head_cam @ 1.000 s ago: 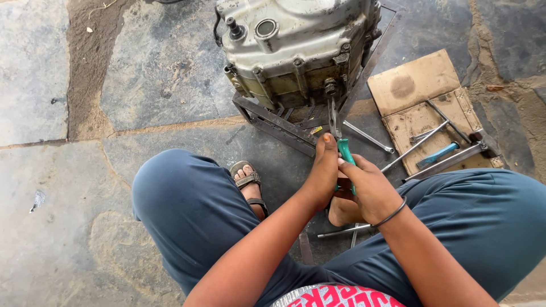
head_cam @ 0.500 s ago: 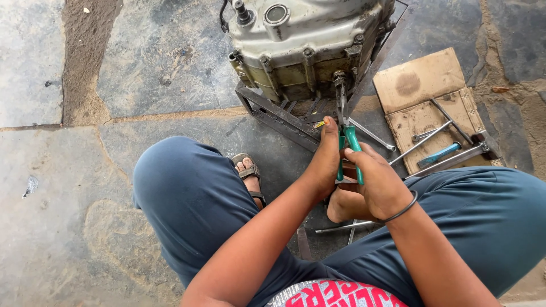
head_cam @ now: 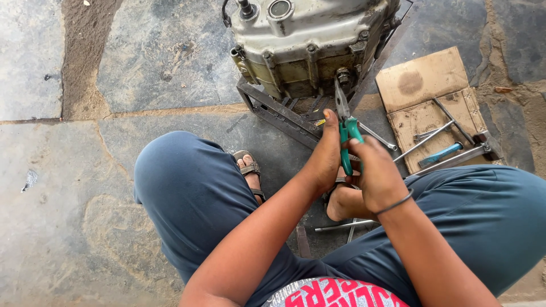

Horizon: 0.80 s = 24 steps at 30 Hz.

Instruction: The recorder sits on the floor and uses pliers and a screwdriver to repair or adjust components of a motorcycle engine assembly.

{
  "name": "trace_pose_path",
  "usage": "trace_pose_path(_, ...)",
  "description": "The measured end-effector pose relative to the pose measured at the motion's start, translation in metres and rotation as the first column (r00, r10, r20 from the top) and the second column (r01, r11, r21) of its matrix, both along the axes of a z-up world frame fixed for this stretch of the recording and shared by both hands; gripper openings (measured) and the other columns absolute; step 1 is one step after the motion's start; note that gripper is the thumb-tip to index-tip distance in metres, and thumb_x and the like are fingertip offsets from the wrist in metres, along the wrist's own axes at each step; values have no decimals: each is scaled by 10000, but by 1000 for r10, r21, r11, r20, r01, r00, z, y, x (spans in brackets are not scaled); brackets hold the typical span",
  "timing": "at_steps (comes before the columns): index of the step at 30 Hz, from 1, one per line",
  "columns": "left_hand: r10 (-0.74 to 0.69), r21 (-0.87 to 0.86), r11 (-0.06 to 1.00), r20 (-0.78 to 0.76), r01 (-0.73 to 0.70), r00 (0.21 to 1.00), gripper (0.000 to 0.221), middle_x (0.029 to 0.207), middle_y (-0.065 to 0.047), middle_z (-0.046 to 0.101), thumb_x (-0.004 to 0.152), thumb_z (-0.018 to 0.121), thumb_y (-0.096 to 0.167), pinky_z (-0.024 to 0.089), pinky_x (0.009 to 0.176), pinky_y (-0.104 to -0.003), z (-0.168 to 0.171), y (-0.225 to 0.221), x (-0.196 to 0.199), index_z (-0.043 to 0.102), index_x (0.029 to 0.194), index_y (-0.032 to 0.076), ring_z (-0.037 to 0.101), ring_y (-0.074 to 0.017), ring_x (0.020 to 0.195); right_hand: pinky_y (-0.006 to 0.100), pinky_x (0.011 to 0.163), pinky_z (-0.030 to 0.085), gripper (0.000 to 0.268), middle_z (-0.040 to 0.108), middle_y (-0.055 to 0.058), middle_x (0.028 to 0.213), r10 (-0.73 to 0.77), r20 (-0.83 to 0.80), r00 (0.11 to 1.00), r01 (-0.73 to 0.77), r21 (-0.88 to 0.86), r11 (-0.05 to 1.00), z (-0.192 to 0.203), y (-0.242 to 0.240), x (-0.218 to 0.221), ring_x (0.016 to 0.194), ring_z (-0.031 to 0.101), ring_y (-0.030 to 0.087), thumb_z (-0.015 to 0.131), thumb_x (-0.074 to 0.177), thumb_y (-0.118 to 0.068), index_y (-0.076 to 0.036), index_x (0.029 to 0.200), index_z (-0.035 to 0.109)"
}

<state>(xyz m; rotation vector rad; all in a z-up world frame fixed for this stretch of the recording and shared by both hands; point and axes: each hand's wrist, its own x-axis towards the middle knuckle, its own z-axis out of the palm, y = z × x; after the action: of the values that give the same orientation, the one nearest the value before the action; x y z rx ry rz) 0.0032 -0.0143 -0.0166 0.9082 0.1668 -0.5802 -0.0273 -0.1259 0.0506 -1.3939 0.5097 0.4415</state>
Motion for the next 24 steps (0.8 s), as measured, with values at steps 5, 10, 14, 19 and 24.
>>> trace_pose_path(5,-20,89,996,-73,27,997,743,1130,-170,567,975,230,772,562,734,-488,41,17,3,399,1339,146,622,-331,958,383,705,507,190,634,11,999,-49,-38,998,53,114,992,-5,5,4,866,609,182,515,997,-264,-144,1132,573)
trace_pose_path(10,51,204,975,162,-84,985,815,1338,-157,567,974,275,719,487,1007,-408,16,8,-9,383,1476,87,578,-267,1183,347,732,536,239,652,42,974,38,51,998,-46,170,984,-13,-7,-11,840,626,168,568,960,-172,-81,1174,620)
trace_pose_path(14,-14,147,989,137,-6,990,818,1375,-162,556,982,256,705,460,1065,-419,14,6,-14,362,1499,80,561,-271,1246,339,743,536,244,639,53,954,47,-29,998,-39,232,972,-1,-12,-13,846,630,162,611,927,-136,-45,1153,618)
trace_pose_path(19,4,113,993,125,-18,992,830,1369,-150,559,975,260,713,459,1059,-421,14,2,-7,366,1498,78,552,-265,1244,344,745,549,228,638,42,938,36,-31,999,-27,234,972,-1,-15,-6,828,629,155,593,905,-140,-65,1119,624)
trace_pose_path(24,34,101,994,165,-52,986,849,1345,-150,541,989,260,732,425,1104,-417,11,-2,-3,360,1541,94,530,-276,1263,325,729,479,166,598,50,916,79,13,997,-80,242,967,-4,-23,3,792,560,162,582,918,-105,-55,1073,615)
